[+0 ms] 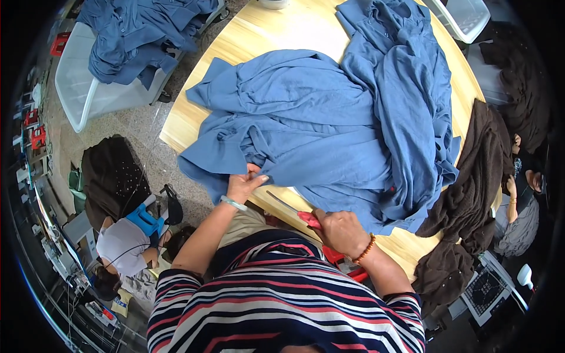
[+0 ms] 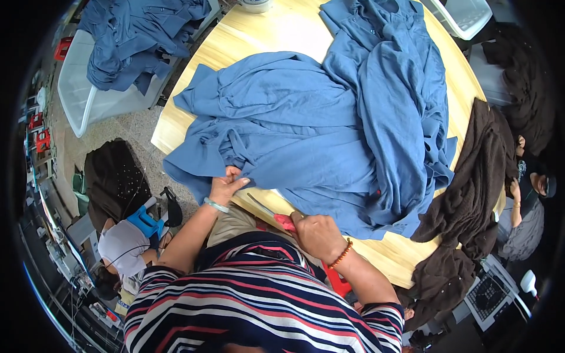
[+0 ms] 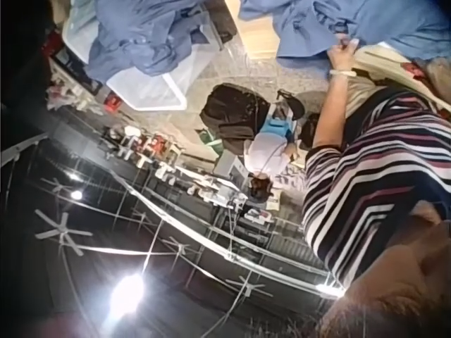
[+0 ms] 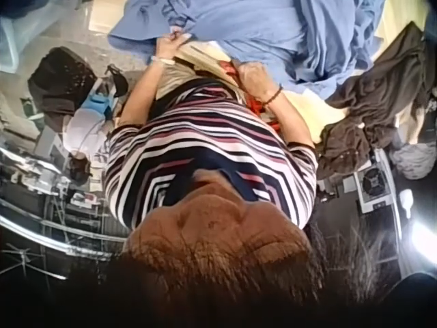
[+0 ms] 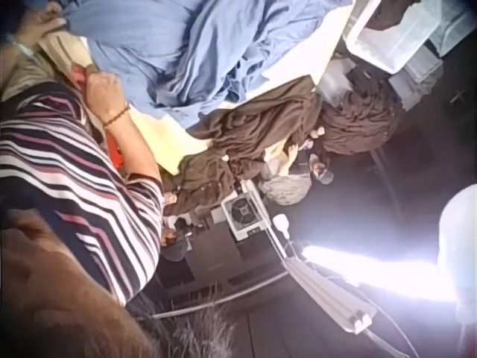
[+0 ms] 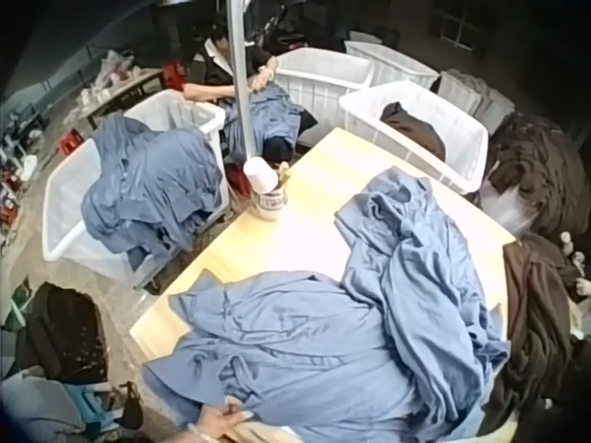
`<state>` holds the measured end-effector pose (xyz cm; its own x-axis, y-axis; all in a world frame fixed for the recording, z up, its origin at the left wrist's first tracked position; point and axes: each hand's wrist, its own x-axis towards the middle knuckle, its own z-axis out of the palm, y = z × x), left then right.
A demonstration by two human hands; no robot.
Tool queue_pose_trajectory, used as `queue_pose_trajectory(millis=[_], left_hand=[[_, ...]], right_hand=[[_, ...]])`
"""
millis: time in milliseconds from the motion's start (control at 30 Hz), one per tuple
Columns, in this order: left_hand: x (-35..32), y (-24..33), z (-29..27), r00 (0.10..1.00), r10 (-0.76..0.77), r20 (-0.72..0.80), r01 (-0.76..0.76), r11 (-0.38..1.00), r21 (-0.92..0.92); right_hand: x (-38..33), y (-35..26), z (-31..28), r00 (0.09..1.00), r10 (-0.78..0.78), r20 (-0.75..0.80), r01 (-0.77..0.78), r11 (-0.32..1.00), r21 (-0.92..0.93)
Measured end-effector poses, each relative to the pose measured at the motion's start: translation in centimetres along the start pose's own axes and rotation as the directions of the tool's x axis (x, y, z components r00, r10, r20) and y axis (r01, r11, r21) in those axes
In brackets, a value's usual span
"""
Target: Trimming loose threads and excess fabric from brown and blue garments using a pair of scissors.
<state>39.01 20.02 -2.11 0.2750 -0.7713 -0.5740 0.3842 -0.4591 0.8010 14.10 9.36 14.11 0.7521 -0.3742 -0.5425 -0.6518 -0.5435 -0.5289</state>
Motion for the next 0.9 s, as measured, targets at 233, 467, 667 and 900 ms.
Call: queue_pose_trajectory(millis=[233,467,667,900], left_hand=[[-3.1,1.8,0.8,0.994,0.085,-0.073,-0.042,0.888,0.459],[2.6,5.0,7.0,0.768,0.587,-0.257,-0.251,0.644,0.722],[5.1,3.5,4.0,0.914,0.179,-0.365,-0.202,0.979,-0.026],[3.8,1.1,0.0,0.989,0.055,-0.14,-0.117,0.869,-0.48]], right_hand=[[-0.6,0.5,-0.7,0.99,-0.089,-0.107,0.098,0.992,0.082],[-1.5,2.9,-4.2,0.981,0.062,-0.184,-0.041,0.992,0.119],[-0.6,3.2,-4.5,0.985,0.052,-0.167,-0.038,0.996,0.085],[3.1,0.9,-5.7,0.997,-0.01,-0.076,0.011,1.0,0.017]])
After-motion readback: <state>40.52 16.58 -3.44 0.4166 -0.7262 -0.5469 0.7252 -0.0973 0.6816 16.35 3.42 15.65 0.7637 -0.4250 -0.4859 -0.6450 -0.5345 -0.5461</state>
